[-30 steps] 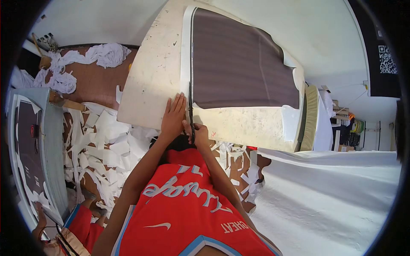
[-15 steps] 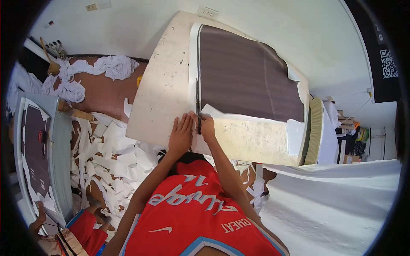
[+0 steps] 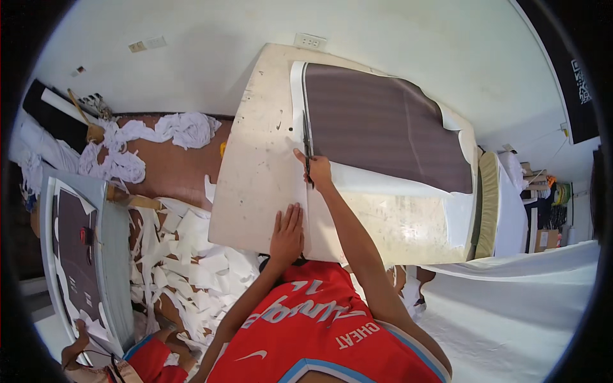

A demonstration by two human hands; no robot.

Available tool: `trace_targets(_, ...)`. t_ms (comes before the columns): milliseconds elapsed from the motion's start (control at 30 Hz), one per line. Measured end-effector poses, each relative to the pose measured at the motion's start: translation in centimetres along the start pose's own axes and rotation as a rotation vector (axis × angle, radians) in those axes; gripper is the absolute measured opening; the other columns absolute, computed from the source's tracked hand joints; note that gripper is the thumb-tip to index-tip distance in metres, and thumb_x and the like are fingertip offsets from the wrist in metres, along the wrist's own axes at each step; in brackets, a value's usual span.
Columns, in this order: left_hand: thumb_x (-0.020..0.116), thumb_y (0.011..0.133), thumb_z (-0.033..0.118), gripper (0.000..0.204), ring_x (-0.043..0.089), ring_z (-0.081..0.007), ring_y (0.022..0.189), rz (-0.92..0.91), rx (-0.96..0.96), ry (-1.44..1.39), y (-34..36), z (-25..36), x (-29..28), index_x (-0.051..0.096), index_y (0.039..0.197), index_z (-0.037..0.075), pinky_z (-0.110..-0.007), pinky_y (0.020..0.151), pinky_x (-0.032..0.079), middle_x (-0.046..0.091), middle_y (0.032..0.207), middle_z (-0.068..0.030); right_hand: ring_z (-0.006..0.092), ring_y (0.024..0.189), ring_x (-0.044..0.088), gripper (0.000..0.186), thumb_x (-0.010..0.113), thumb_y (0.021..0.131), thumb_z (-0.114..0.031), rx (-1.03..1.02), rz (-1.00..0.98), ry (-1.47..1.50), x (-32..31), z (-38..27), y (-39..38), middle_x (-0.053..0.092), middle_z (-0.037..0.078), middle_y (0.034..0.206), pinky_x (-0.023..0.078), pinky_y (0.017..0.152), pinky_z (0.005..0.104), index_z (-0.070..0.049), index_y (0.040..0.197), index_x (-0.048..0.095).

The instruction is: Cutting out garment pattern pieces from stacked fabric using industrial scissors.

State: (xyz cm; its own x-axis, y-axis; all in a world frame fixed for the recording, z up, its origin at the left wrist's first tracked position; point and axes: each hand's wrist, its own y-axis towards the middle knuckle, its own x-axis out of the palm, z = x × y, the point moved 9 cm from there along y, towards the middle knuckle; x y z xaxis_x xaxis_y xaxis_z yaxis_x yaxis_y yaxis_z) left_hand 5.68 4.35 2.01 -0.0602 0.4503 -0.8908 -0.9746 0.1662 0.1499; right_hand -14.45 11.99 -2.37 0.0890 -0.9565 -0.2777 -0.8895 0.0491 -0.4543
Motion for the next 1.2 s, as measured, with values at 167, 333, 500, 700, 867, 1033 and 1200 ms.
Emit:
trace_targets(167,0.047,0.089,0.013,0.058,0.025,-0.0285,0.143,-0.036,-0.026,-0.033,0.3,-0.3,0.6,0.034,0.143,-0.002,-0.049,0.117,0.017,0.030,0.152,-0.0144,0.0144,0.040,0.052,0.057,0.081,0.070,-0.051,0.012,0.040,-0.007,0.1,-2.7,3.8,0.048,0.003,0.050,0.045,0.039,0.0294,-0.006,0.055,0.049)
trace_targets(333,0.048,0.089,0.013,0.056,0.027,-0.0279,0.142,-0.069,-0.042,-0.027,1.0,-0.5,0.5,0.036,0.142,-0.002,-0.049,0.116,0.018,0.032,0.151,-0.0141,0.0157,0.040,0.054,0.060,0.081,0.069,-0.053,-0.017,0.045,-0.054,0.0,-5.8,8.5,0.051,0.005,0.050,0.048,0.041,0.0308,-0.003,0.056,0.051)
trace_targets(500,0.049,0.088,0.013,0.056,0.030,-0.0286,0.141,-0.074,-0.071,-0.042,1.2,-0.8,-0.2,0.038,0.141,-0.001,-0.050,0.115,0.020,0.034,0.150,-0.0146,0.0161,0.040,0.054,0.059,0.080,0.070,-0.054,-0.036,0.012,-0.042,1.3,-8.4,12.5,0.053,0.006,0.050,0.047,0.041,0.0315,-0.002,0.057,0.054)
trace_targets(700,0.051,0.087,0.016,0.058,0.033,-0.0282,0.139,-0.098,-0.049,-0.047,0.9,-0.2,0.6,0.038,0.141,0.000,-0.050,0.114,0.023,0.036,0.149,-0.0129,0.0161,0.040,0.055,0.057,0.080,0.070,-0.051,-0.078,0.065,-0.020,-0.1,-11.2,18.1,0.054,0.007,0.050,0.047,0.041,0.0307,-0.001,0.058,0.056)
trace_targets(867,0.055,0.083,0.012,0.048,0.035,-0.0335,0.135,-0.012,-0.167,-0.049,-3.4,-4.3,-0.7,0.049,0.129,0.000,-0.051,0.113,0.022,0.043,0.142,-0.0158,0.0282,0.054,0.063,0.049,0.073,0.075,-0.050,-0.296,-0.015,-0.386,0.5,-10.7,11.9,0.062,0.014,0.060,0.052,0.058,0.0396,-0.001,0.077,0.066)
trace_targets(1033,0.066,0.074,0.008,0.022,0.050,-0.0334,0.115,0.291,-0.559,0.289,-11.3,-14.8,-9.2,0.064,0.096,0.004,-0.048,0.101,0.036,0.059,0.112,-0.0140,0.0329,0.083,0.063,0.053,0.073,0.073,-0.057,-0.159,-0.310,-0.587,-4.9,-3.0,-10.1,0.065,0.014,0.078,0.048,0.070,0.0465,-0.005,0.079,0.062)
trace_targets(1200,0.057,0.088,0.007,0.016,0.060,-0.0289,0.082,0.319,-0.547,0.033,-0.1,-14.8,-15.8,0.064,0.102,0.003,-0.041,0.073,0.047,0.060,0.085,-0.0121,0.0327,0.087,0.064,0.042,0.075,0.072,-0.044,-0.271,-0.192,-0.802,-9.5,7.4,-16.6,0.062,0.012,0.091,0.050,0.073,0.0441,-0.007,0.089,0.062)
